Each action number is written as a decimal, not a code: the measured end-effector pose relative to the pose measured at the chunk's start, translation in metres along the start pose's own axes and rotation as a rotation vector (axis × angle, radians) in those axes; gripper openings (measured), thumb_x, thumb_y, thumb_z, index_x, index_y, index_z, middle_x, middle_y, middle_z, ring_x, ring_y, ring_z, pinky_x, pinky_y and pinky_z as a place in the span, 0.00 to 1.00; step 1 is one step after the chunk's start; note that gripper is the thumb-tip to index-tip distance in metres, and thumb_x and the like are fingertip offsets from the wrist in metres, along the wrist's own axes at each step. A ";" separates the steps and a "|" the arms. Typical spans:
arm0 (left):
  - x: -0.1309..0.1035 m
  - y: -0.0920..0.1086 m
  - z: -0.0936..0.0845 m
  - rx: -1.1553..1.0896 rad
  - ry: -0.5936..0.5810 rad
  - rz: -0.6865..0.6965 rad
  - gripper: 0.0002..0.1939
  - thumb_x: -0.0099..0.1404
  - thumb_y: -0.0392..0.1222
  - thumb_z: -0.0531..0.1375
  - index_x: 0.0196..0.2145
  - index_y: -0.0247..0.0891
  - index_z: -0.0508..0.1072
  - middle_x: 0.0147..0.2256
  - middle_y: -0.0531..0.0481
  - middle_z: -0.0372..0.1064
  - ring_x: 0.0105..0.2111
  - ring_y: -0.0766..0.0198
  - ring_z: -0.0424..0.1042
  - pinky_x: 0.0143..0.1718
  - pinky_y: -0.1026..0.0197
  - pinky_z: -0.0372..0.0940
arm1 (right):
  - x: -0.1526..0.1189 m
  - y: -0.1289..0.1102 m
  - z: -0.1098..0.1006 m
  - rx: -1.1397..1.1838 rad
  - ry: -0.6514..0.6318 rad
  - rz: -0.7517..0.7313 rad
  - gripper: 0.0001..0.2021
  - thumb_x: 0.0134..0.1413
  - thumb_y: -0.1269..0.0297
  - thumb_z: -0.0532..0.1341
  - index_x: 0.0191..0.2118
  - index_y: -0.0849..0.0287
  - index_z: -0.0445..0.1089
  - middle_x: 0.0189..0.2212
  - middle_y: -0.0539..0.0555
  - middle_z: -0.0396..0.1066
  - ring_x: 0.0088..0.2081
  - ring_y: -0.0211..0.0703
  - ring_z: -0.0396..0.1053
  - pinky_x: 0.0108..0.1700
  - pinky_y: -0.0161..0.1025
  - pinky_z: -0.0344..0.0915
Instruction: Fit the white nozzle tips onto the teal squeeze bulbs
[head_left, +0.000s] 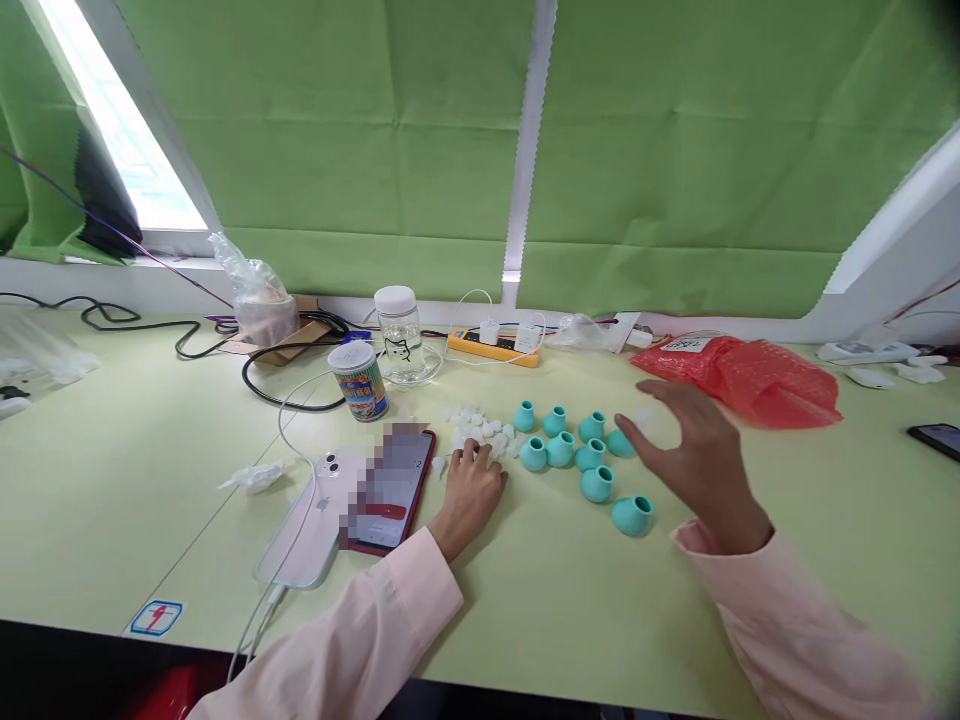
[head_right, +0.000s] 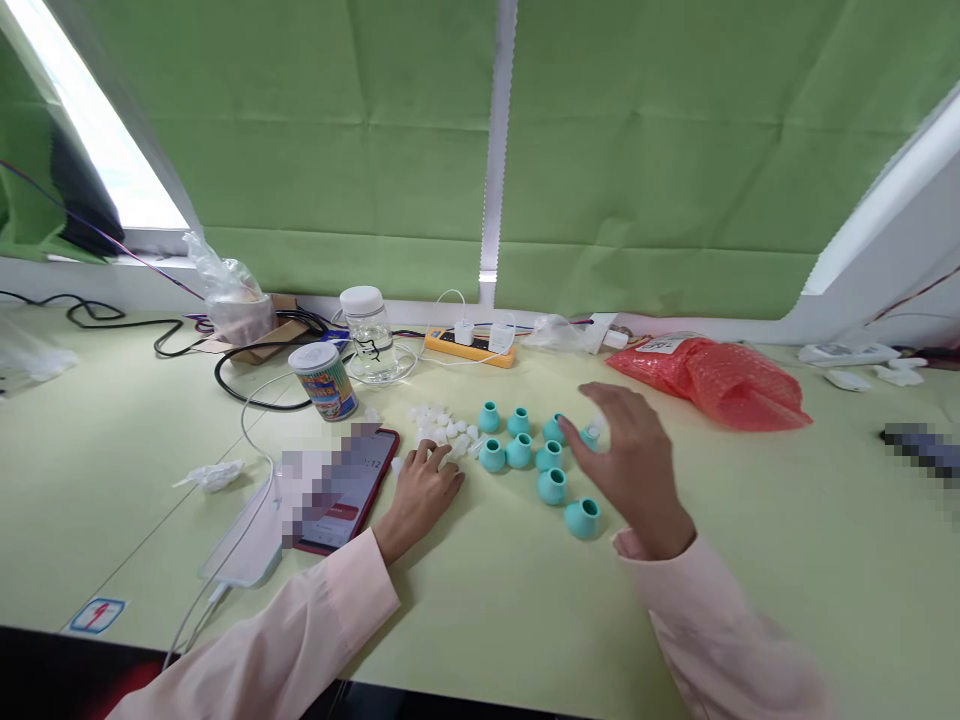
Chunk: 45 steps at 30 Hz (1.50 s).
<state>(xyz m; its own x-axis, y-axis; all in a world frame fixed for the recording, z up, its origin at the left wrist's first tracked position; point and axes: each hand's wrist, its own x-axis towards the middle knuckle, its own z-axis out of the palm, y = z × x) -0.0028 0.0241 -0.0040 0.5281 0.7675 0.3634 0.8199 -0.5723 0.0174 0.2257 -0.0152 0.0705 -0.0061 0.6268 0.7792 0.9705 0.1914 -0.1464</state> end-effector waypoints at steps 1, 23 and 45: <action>0.000 0.000 0.001 0.003 -0.004 0.009 0.10 0.58 0.36 0.51 0.27 0.34 0.71 0.37 0.42 0.65 0.40 0.53 0.57 0.33 0.54 0.57 | -0.005 -0.014 0.004 0.062 0.010 -0.104 0.14 0.46 0.63 0.57 0.42 0.59 0.62 0.38 0.57 0.66 0.41 0.47 0.63 0.43 0.46 0.61; -0.001 -0.004 0.002 -0.428 0.016 -0.253 0.07 0.48 0.33 0.53 0.22 0.35 0.71 0.24 0.48 0.69 0.25 0.65 0.65 0.25 0.65 0.55 | -0.018 -0.089 0.101 0.170 -0.798 -0.299 0.12 0.46 0.79 0.49 0.35 0.62 0.65 0.38 0.58 0.63 0.40 0.44 0.62 0.39 0.40 0.61; -0.001 0.006 -0.007 -1.613 0.053 -0.663 0.12 0.43 0.42 0.62 0.24 0.29 0.73 0.24 0.45 0.70 0.25 0.64 0.68 0.30 0.60 0.66 | -0.082 -0.073 0.053 1.188 -0.539 0.698 0.14 0.47 0.59 0.55 0.41 0.58 0.64 0.21 0.48 0.60 0.21 0.34 0.60 0.17 0.33 0.63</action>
<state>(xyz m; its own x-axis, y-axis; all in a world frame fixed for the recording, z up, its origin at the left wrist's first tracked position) -0.0004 0.0182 0.0021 0.1891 0.9800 -0.0616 -0.1650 0.0935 0.9818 0.1421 -0.0407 -0.0155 0.0236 0.9975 0.0672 0.0549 0.0659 -0.9963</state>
